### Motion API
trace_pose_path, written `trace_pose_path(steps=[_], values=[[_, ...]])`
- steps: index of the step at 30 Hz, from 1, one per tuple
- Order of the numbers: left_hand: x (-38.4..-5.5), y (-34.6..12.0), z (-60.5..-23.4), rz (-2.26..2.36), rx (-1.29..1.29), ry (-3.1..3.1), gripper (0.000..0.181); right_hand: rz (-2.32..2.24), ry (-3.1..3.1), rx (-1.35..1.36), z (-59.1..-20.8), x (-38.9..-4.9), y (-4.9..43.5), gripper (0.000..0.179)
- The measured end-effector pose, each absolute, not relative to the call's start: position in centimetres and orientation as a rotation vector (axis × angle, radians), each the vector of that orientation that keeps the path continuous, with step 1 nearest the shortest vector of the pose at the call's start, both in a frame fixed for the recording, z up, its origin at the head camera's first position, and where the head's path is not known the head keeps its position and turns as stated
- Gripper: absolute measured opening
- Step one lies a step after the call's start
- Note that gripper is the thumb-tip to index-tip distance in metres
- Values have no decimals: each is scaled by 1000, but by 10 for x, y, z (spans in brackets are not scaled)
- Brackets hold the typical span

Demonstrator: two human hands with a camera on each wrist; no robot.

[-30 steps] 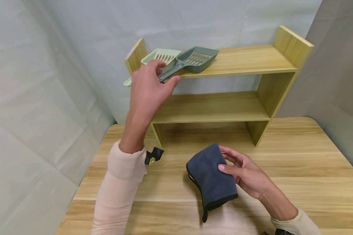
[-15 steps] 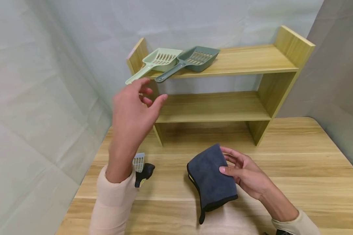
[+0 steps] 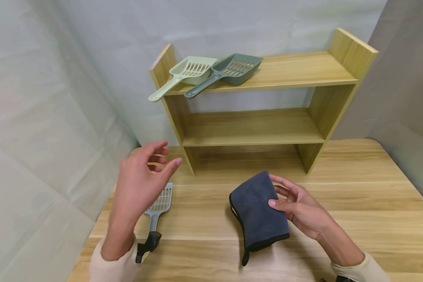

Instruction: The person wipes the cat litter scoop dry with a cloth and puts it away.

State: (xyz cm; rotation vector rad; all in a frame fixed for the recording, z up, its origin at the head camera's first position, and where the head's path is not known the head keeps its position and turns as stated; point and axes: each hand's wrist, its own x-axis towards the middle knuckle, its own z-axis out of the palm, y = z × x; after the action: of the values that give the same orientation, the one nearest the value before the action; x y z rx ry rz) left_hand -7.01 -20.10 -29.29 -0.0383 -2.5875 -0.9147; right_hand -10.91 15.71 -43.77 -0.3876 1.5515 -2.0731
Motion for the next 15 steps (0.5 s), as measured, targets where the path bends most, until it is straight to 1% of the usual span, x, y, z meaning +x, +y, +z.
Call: trace_pose_path(steps=[5, 15], values=[[-64, -219, -319, -1019, -28, -2609, 53, -2063, 1566, -375, -439, -110, 160, 76], [-45, -256, -374, -1122, 84, -2785, 79, -2059, 1567, -382, -443, -113, 163, 75]])
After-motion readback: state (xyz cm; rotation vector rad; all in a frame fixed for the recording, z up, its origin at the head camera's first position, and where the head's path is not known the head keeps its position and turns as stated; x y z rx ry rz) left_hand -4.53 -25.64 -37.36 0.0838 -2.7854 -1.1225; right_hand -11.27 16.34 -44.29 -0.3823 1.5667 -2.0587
